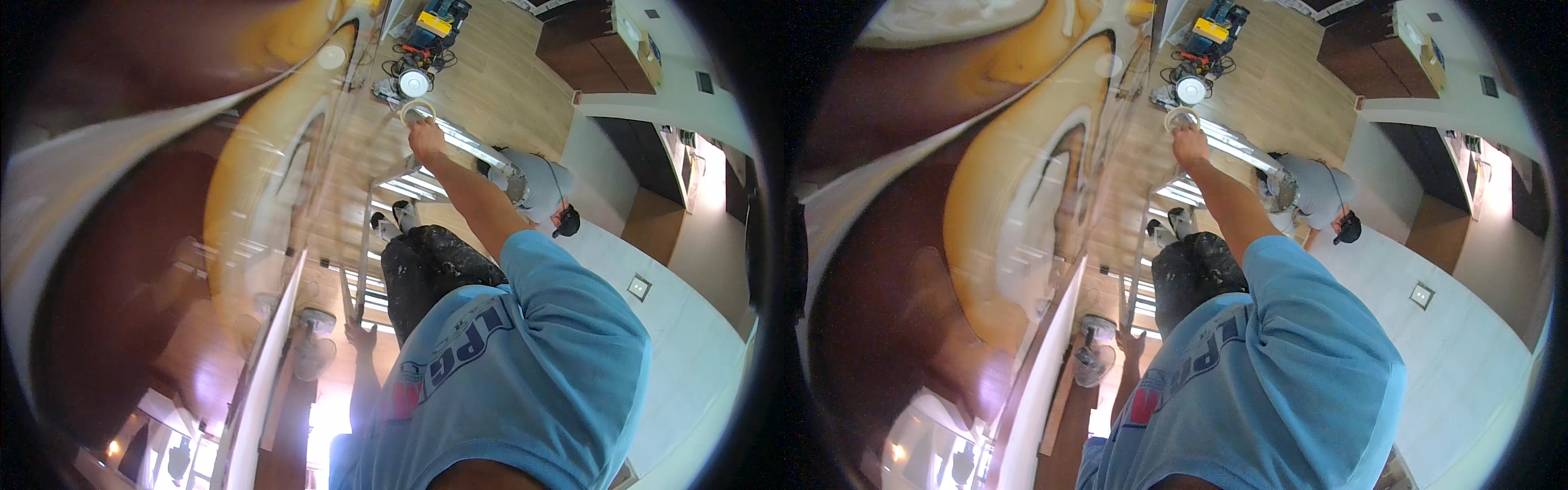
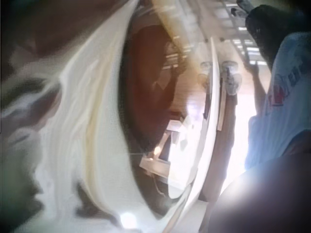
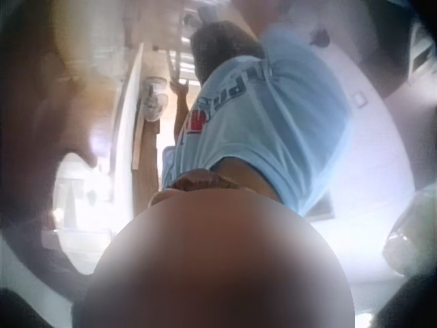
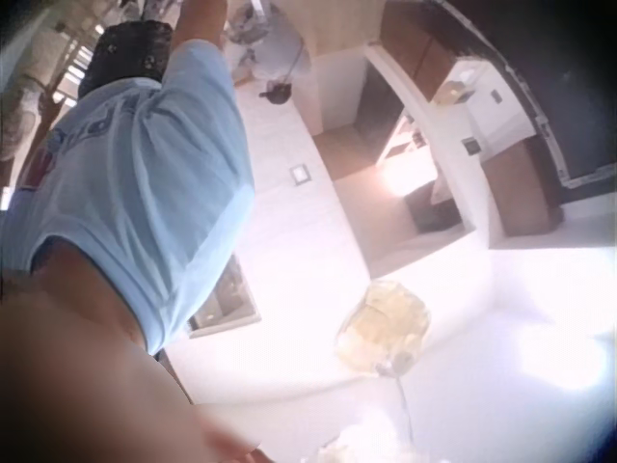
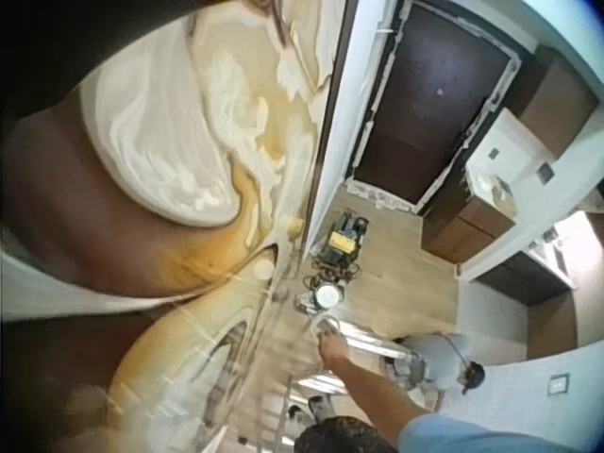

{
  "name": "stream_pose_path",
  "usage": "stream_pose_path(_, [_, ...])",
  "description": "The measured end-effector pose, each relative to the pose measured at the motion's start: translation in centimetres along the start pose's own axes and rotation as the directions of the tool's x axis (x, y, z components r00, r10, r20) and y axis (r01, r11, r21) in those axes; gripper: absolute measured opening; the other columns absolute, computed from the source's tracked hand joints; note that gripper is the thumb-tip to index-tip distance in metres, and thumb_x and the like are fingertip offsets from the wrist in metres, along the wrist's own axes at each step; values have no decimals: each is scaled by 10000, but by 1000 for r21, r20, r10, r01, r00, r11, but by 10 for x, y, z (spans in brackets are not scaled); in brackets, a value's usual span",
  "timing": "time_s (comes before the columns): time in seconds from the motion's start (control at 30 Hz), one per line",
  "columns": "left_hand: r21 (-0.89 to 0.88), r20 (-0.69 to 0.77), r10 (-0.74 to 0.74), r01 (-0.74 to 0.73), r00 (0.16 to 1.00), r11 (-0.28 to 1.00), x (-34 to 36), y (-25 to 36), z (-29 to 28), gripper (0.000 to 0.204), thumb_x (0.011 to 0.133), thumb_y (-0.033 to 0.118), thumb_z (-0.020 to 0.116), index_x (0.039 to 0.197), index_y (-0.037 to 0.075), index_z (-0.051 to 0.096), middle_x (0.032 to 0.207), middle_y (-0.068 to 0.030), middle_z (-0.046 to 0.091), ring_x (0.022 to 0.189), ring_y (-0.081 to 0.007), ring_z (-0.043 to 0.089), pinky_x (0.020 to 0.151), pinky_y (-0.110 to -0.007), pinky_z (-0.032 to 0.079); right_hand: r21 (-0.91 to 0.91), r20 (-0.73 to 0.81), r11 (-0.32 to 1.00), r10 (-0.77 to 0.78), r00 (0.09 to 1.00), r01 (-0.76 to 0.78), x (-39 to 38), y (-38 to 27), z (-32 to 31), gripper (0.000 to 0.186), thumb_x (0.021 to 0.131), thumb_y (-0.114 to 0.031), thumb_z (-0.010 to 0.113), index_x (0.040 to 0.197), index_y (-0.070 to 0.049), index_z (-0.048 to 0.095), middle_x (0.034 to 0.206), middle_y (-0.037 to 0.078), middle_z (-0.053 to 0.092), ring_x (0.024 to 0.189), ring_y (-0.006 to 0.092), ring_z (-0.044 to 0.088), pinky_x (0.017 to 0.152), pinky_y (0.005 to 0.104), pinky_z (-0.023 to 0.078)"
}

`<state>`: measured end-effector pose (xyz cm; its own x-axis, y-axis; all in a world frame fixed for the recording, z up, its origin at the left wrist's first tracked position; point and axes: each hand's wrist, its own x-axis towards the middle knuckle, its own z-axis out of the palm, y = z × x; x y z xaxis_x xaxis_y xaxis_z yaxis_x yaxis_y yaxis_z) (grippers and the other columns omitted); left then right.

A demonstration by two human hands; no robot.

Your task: The person aligns and secures large decorative wall panels to a wall using masking tape. They repeatedly smooth the panel edges, apply tape along seams, and adjust the panel position while standing on a ladder.

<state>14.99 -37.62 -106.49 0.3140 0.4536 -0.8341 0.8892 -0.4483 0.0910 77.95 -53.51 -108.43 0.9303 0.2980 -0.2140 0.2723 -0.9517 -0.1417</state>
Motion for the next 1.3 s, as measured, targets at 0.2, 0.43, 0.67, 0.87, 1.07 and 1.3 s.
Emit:
stream_pose_path(0.2, [93, -63, 37, -31, 997, 995, 11, 1, -2, 1183, 805, 504, 870, 1677, 79, 193, 1621, -375, 300, 1492, -572, 292, 1204, -670, 295, -45, -3, 999, 3, 1000, -3, 6, -3, -2, 211, 945, -132, 576, 1013, -111, 774, 1073, 100, 760, 1119, 294, 685, 918, 454, 601])
stream_pose_path(0.43, [65, -59, 68, -65, 996, 996, 7, 8, -10, 1033, 799, 495, 860, 1578, 49, 349, 1551, -351, 399, 1429, -543, 391, 1135, -643, 378, -10, -29, 1000, 0, 1000, 0, 5, 2, -1, 225, 921, -125, 579, 1030, -115, 775, 1059, 98, 761, 1112, 296, 683, 905, 447, 595])
stream_pose_path(0.67, [20, -168, 164, -163, 972, 986, 5, 18, -13, 875, 800, 478, 847, 1467, 15, 520, 1482, -316, 503, 1378, -498, 481, 1063, -616, 457, -24, 40, 1000, 17, 999, -16, 7, 3, 5, 224, 925, -141, 574, 1013, -114, 779, 1053, 103, 759, 1121, 304, 681, 920, 457, 591])
stream_pose_path(0.87, [-469, -160, -189, 94, 969, 878, -12, 53, -39, 593, 869, 317, 796, 1288, -74, 644, 1254, -315, 647, 1186, -447, 619, 962, -546, 535, -38, -5, 999, -11, 1000, 10, 5, 9, 10, 223, 958, -189, 563, 994, -103, 765, 996, 130, 767, 1124, 315, 682, 902, 474, 594])
stream_pose_path(1.07, [-342, -608, -46, -209, 793, 916, -5, 148, -39, 543, 945, 290, 750, 1342, -59, 624, 1305, -293, 635, 1132, -442, 645, 1018, -520, 518, 103, 138, 993, 39, 990, -53, 10, 3, -18, 180, 886, -216, 669, 955, -119, 803, 1026, 142, 778, 993, 308, 755, 898, 481, 581])
stream_pose_path(1.3, [-619, -581, 118, -531, 806, 578, 25, 244, -57, 502, 1002, 241, 711, 1396, -49, 599, 1332, -232, 641, 1220, -340, 632, 1083, -429, 486, 387, 55, 909, -192, 980, 156, -33, 9, -79, 290, 882, -262, 629, 1054, -62, 752, 1050, 224, 749, 1011, 413, 723, 921, 518, 572])
